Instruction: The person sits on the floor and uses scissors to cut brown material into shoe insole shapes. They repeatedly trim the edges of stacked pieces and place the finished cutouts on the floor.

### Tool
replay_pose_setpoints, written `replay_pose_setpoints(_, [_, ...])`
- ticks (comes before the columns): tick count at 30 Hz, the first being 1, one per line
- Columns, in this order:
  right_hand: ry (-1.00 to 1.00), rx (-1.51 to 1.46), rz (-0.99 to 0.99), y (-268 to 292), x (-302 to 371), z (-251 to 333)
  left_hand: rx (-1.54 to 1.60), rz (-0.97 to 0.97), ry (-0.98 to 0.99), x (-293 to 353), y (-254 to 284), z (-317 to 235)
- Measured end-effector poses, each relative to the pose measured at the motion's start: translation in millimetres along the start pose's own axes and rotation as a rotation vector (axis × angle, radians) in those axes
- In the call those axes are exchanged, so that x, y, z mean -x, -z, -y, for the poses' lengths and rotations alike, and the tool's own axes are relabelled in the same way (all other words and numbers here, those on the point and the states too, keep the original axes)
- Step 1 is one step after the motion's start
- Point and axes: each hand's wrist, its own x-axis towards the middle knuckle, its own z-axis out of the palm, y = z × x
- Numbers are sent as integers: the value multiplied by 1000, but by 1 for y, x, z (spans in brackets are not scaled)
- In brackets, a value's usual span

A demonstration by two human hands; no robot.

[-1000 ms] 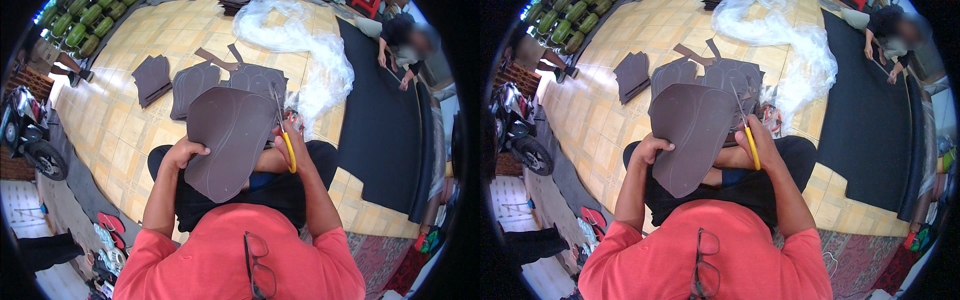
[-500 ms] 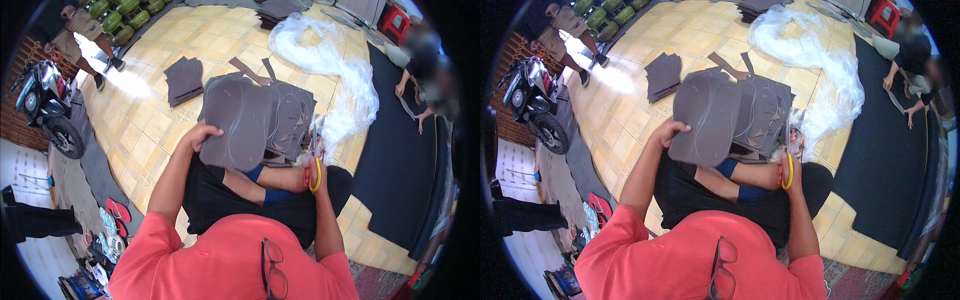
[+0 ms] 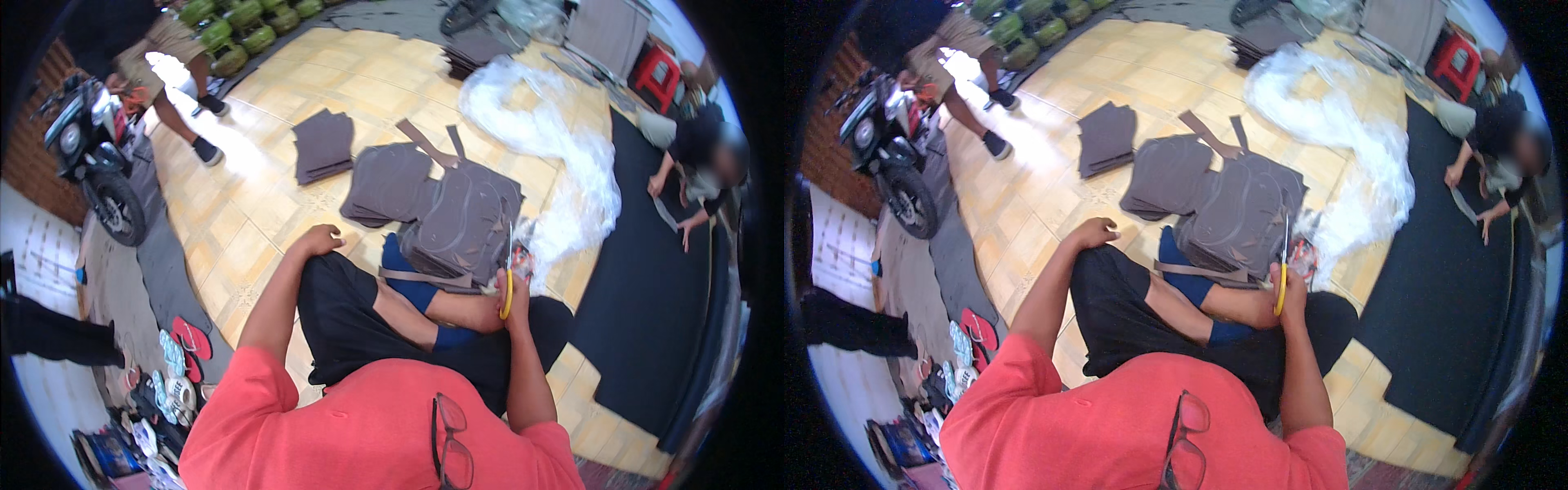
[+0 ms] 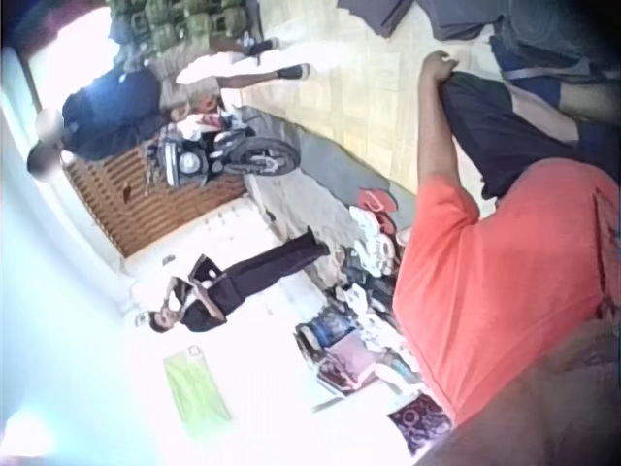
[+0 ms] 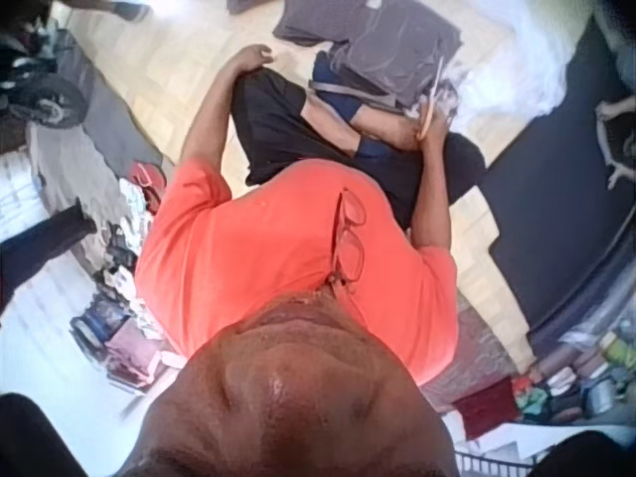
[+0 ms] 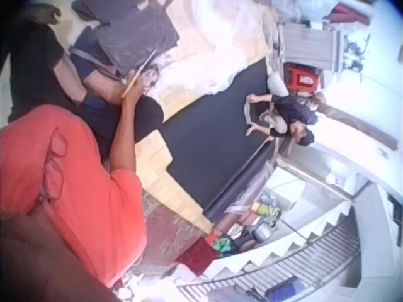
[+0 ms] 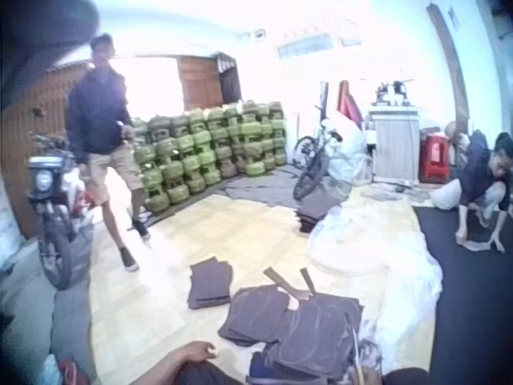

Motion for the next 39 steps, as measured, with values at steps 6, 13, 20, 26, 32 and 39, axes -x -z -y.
replay_pose_setpoints(6, [292,438,-163,-43,-21,18,27,-342,148,84,6,-52])
replay_pose_setpoints(13, [439,706,-108,-74,-52,31,632,-756,17,99,-9,35])
replay_pose_setpoints(20, [426,621,-82,-80,-37,48,869,-508,272,98,-43,51])
replay_pose_setpoints(26, [392,638,-65,-105,-32,44,1037,-433,122,51,-97,121])
replay_pose_setpoints(32, [371,586,-53,-121,-25,82,370,-825,309,-5,-59,100])
replay_pose_setpoints(39, [381,510,163,-185,-39,118,193,-469,475,-38,-32,51])
